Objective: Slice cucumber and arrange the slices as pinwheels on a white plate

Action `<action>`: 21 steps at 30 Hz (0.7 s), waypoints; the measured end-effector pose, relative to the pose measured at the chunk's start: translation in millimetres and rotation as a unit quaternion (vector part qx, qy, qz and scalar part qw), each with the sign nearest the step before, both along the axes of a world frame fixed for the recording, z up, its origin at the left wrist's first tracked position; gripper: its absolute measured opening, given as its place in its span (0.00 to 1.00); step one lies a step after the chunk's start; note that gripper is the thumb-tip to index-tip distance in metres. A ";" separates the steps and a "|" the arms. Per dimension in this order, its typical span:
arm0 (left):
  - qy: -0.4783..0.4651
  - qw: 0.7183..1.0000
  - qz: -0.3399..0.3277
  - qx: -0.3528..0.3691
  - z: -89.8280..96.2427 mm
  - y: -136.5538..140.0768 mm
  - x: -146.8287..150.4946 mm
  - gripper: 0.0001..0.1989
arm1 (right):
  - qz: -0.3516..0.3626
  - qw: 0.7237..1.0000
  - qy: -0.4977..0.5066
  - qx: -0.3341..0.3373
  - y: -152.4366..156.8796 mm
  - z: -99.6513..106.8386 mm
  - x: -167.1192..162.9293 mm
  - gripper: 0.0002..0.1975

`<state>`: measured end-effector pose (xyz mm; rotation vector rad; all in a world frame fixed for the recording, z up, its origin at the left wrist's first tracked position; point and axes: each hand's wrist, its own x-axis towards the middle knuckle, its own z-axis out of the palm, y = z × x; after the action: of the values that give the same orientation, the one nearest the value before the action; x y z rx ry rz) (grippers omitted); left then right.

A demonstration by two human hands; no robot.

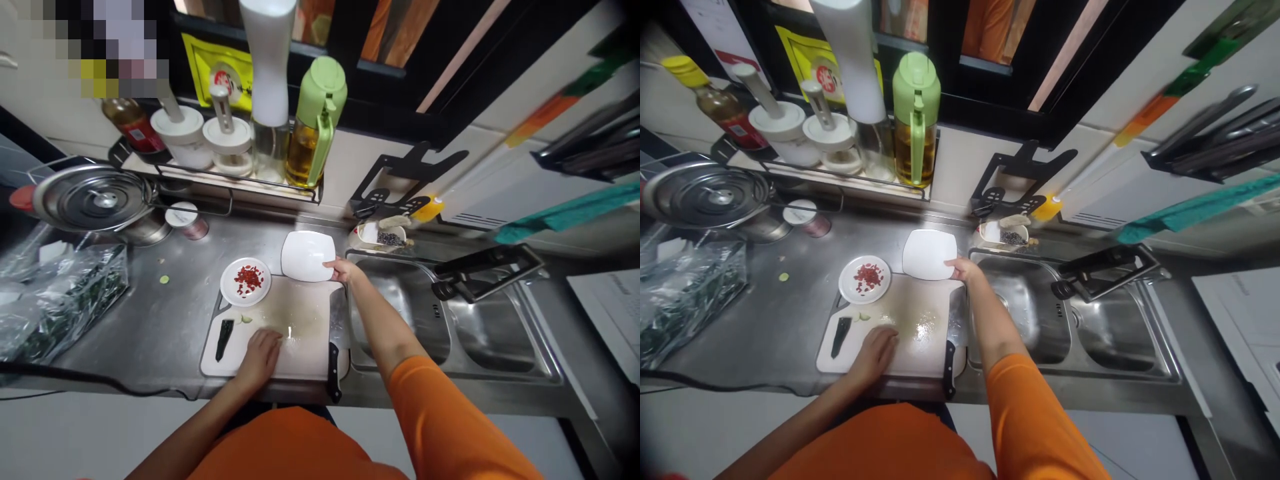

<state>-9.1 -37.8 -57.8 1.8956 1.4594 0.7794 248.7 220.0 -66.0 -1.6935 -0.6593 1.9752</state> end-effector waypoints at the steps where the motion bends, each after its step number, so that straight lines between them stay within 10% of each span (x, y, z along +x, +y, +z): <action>1: 0.000 1.000 0.007 0.000 -0.5 0.5 2.1 0.11 | 0.006 1.000 -0.002 -0.003 1.5 -0.6 -0.9 0.21; 21: 0.066 0.987 0.147 -0.005 5.2 -7.5 -16.7 0.13 | 0.137 0.951 -0.272 0.047 11.3 -6.8 -10.0 0.20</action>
<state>-25.8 -45.3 -52.6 1.7745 1.8516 0.7885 238.7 231.3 -72.9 -2.2002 -1.2164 1.5967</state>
